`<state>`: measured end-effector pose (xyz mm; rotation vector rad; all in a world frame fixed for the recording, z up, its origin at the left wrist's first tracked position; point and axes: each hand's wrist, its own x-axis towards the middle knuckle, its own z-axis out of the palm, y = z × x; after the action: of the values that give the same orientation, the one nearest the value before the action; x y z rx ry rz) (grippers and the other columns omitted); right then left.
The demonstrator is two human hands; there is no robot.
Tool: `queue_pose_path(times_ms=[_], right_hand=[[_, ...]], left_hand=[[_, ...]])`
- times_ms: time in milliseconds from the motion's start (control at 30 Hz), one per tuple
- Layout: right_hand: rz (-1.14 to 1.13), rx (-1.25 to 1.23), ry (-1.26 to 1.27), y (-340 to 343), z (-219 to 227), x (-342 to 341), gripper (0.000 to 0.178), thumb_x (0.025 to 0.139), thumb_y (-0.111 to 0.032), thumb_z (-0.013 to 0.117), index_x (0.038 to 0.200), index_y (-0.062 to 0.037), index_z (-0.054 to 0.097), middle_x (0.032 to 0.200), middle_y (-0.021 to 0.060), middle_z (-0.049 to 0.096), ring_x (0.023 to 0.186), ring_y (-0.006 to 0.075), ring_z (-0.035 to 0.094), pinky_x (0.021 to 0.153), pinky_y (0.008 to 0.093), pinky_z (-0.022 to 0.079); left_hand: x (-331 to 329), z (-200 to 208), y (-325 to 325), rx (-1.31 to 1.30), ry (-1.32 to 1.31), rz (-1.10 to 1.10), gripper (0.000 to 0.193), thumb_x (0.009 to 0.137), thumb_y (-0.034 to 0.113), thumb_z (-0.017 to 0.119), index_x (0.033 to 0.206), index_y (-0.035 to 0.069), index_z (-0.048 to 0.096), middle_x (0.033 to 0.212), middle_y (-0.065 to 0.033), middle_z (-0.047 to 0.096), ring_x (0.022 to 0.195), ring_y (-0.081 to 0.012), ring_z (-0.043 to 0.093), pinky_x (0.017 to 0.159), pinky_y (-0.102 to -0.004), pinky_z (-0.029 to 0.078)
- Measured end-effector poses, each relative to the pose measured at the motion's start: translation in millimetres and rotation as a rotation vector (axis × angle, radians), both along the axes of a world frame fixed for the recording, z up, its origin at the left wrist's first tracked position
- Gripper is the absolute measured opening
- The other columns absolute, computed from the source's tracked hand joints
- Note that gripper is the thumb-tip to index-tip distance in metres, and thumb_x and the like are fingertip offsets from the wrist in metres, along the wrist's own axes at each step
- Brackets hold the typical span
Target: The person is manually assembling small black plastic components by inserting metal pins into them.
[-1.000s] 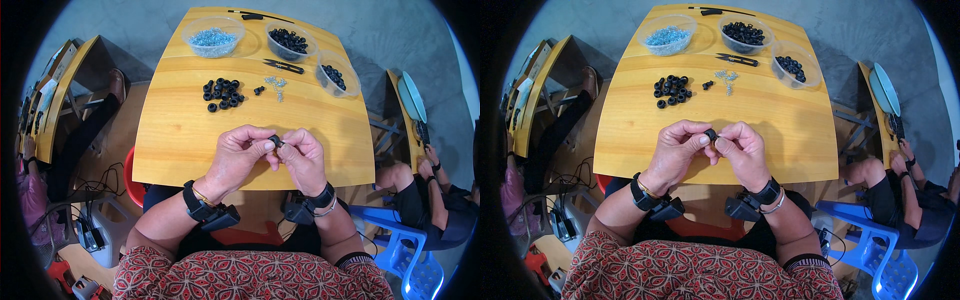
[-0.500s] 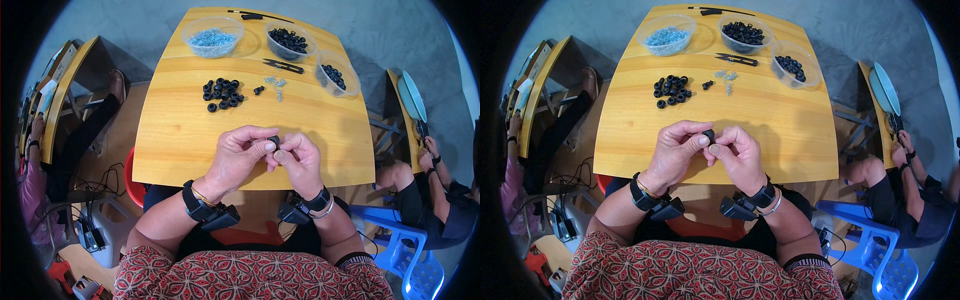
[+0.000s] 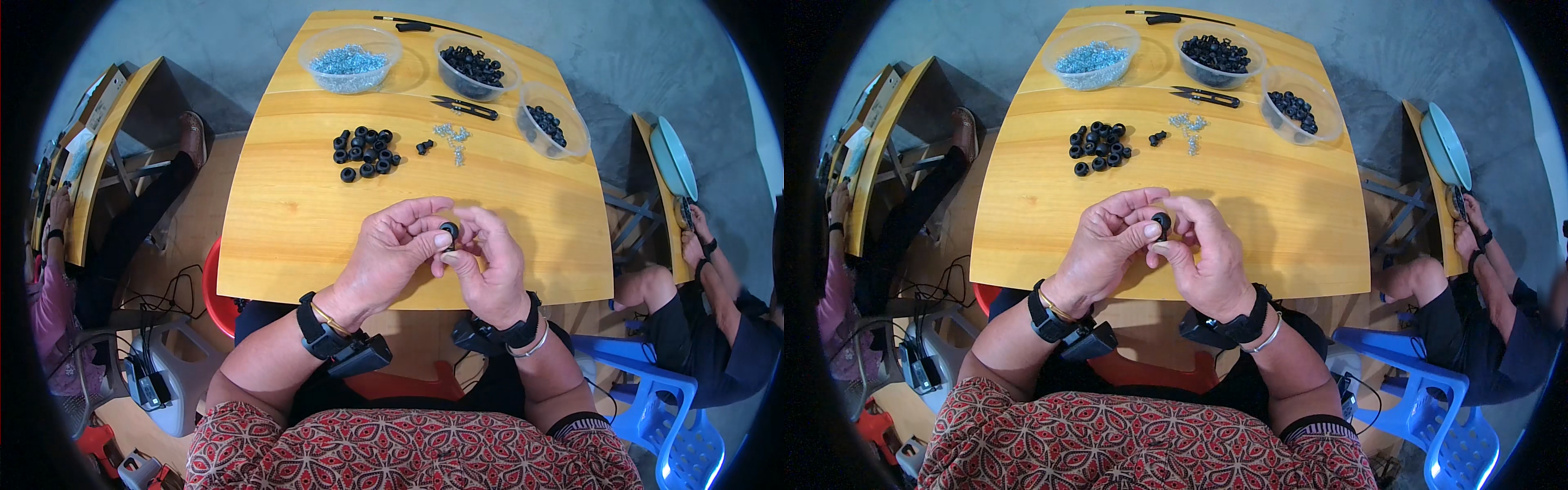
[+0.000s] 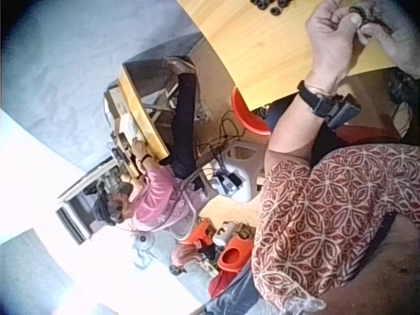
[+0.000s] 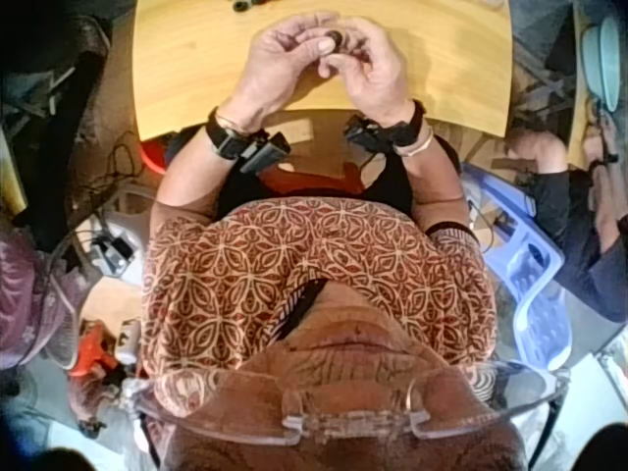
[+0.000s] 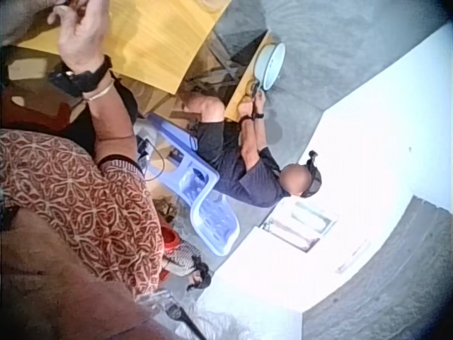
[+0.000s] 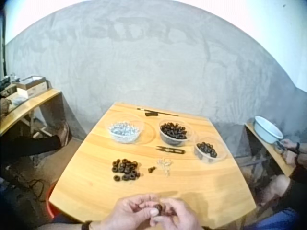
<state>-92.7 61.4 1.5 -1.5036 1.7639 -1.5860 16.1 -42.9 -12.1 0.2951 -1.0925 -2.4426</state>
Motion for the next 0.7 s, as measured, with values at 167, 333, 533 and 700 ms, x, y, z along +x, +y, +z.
queue_pose_path(times_ms=[167,333,533,700], right_hand=[[0.061,0.022,0.346,-2,11,-1,0.03,0.079,0.001,0.051,0.108,-0.0019,0.046,0.085,0.0105,0.05,0.074,0.0222,0.055,0.064,0.031,0.046],[0.175,0.067,0.166,-1,9,-2,0.031,0.079,0.003,0.048,0.109,-0.0021,0.043,0.088,0.0134,0.046,0.071,0.0248,0.053,0.064,0.031,0.045],[0.164,0.071,0.316,0,19,-6,0.033,0.077,0.006,0.047,0.109,-0.0011,0.043,0.09,0.0146,0.045,0.077,0.0269,0.052,0.067,0.0331,0.045],[0.159,0.094,0.315,0,15,-6,0.036,0.075,0.007,0.051,0.109,-0.0009,0.044,0.09,0.0147,0.047,0.078,0.0285,0.053,0.068,0.0348,0.044]], left_hand=[[1,0,1,0.041,0.021,-0.02,0.035,0.08,0.001,0.057,0.114,-0.001,0.049,0.088,-0.0072,0.06,0.065,-0.0108,0.055,0.055,-0.0216,0.047],[0,2,1,0.058,-0.017,-0.054,0.03,0.082,0.0,0.054,0.112,-0.003,0.049,0.086,-0.0087,0.059,0.062,-0.0096,0.054,0.056,-0.02,0.047],[2,3,0,0.167,0.029,-0.105,0.029,0.082,0.0,0.055,0.11,-0.002,0.051,0.087,-0.009,0.061,0.062,-0.0102,0.055,0.056,-0.0211,0.047],[1,2,1,0.122,0.02,-0.108,0.029,0.081,0.003,0.057,0.109,0.0,0.053,0.087,-0.0056,0.06,0.062,-0.0095,0.055,0.053,-0.0207,0.045]])
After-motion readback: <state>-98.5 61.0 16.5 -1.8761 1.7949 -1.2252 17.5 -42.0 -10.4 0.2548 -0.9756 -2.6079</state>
